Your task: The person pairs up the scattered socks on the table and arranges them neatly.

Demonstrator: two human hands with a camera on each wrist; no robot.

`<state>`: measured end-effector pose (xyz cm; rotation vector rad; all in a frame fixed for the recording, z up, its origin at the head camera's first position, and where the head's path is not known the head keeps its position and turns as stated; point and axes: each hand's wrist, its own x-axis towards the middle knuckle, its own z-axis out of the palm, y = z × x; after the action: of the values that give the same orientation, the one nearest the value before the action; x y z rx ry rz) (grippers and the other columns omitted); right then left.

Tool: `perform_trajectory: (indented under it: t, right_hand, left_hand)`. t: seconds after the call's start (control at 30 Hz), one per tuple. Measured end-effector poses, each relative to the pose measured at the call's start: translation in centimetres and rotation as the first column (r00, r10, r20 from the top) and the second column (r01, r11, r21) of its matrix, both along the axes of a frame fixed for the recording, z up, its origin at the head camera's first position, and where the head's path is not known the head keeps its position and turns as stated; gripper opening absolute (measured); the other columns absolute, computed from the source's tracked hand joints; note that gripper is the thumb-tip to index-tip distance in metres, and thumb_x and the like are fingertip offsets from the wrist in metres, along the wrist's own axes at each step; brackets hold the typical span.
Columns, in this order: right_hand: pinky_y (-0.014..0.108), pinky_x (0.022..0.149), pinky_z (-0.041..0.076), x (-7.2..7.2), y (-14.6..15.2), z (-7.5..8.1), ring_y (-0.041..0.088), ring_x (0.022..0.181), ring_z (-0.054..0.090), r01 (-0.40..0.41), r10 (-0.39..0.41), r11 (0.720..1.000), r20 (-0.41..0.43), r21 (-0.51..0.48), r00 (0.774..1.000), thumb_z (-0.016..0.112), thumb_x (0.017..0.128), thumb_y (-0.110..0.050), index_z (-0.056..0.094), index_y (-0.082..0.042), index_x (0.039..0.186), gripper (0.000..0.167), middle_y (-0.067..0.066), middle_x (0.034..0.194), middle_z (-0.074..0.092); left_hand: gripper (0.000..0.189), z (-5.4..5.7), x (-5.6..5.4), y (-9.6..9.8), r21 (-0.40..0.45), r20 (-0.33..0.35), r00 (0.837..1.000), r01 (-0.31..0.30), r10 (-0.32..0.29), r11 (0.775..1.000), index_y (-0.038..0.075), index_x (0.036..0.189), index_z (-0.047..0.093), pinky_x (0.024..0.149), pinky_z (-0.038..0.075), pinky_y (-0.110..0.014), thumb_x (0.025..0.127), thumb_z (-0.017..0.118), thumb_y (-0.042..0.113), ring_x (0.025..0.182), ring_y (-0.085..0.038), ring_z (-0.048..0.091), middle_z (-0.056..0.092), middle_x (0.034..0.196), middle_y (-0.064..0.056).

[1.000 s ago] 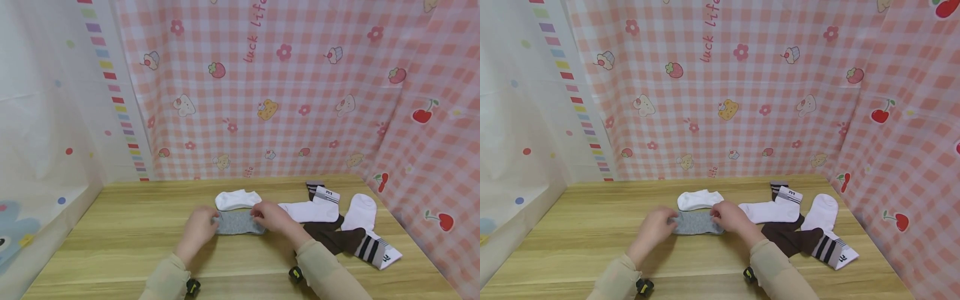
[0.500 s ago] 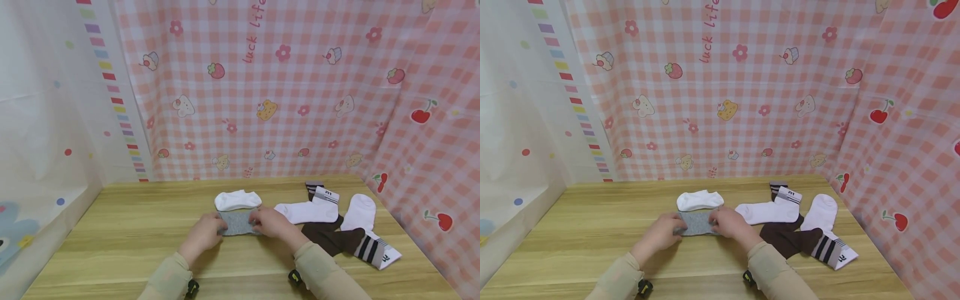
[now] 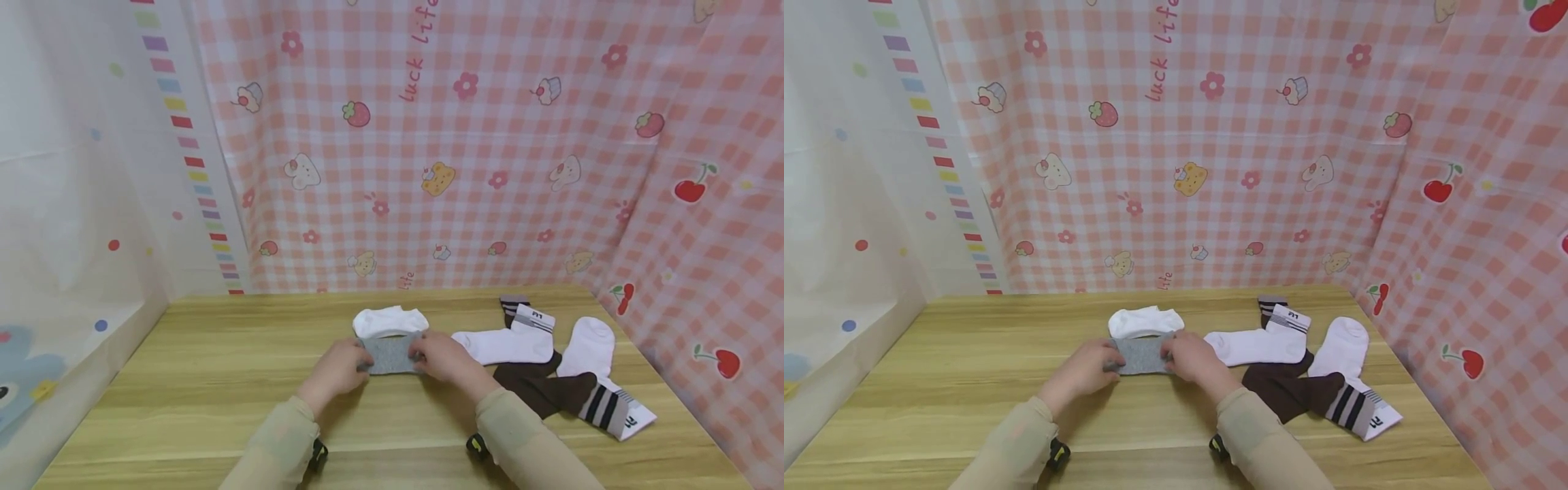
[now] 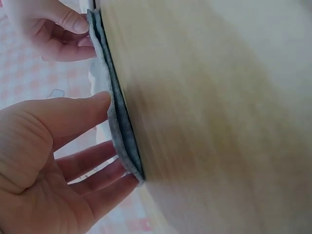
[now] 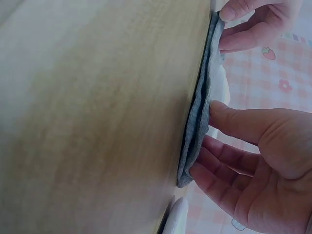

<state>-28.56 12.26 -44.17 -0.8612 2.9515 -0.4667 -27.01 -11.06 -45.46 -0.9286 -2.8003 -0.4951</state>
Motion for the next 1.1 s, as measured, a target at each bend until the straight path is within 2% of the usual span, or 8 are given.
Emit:
perform_trajectory:
  t: [0.13,0.27,0.57,0.8,1.1]
  right_hand:
    - [0.043,0.082,0.05,-0.5,0.1,-0.2,0.027,0.09,0.061,0.01,-0.011,1.0,-0.033,-0.015,0.999,0.077,0.085,-0.01,0.073,-0.008,0.098,0.014,0.005,0.094,0.06]
    - [0.043,0.082,0.05,-1.2,0.2,-0.4,0.028,0.091,0.061,0.023,-0.024,1.0,-0.066,-0.012,0.998,0.077,0.084,-0.009,0.073,-0.008,0.097,0.014,0.006,0.095,0.06]
    - [0.044,0.086,0.05,-2.4,0.0,-0.5,0.029,0.094,0.061,0.059,-0.06,0.998,-0.062,-0.006,0.996,0.077,0.085,-0.008,0.072,-0.008,0.099,0.015,0.007,0.098,0.06]
    - [0.045,0.086,0.05,-2.5,0.0,-0.4,0.03,0.096,0.061,0.063,-0.063,0.998,-0.062,0.004,0.996,0.076,0.085,-0.008,0.072,-0.009,0.1,0.015,0.007,0.099,0.061]
    - [0.044,0.086,0.049,-2.4,0.1,-0.4,0.029,0.095,0.06,0.069,-0.069,0.998,-0.032,0.008,0.997,0.076,0.085,-0.008,0.071,-0.01,0.099,0.014,0.007,0.099,0.06]
  left_hand:
    - [0.018,0.2,-0.6,0.2,0.002,0.052,0.999,-0.013,0.013,1.0,0.004,0.094,0.076,0.082,0.051,-0.042,0.077,0.081,0.006,0.089,-0.026,0.062,0.067,0.091,-0.008]
    - [0.018,0.3,-1.3,0.4,0.006,0.074,0.997,-0.024,0.023,1.0,0.003,0.095,0.076,0.085,0.05,-0.044,0.078,0.081,0.005,0.092,-0.028,0.062,0.067,0.094,-0.009]
    - [0.02,0.4,-2.6,0.7,0.007,0.121,0.991,-0.059,0.057,0.998,0.003,0.098,0.076,0.09,0.049,-0.045,0.079,0.08,0.005,0.099,-0.031,0.063,0.069,0.101,-0.012]
    - [0.019,0.5,-2.7,0.7,-0.008,0.099,0.994,-0.054,0.054,0.999,0.005,0.096,0.076,0.09,0.05,-0.044,0.078,0.081,0.007,0.098,-0.03,0.063,0.07,0.1,-0.011]
    - [0.02,0.7,-2.4,0.7,-0.026,0.12,0.991,-0.057,0.06,0.998,0.006,0.098,0.076,0.091,0.048,-0.045,0.079,0.081,0.008,0.099,-0.03,0.061,0.067,0.101,-0.01]
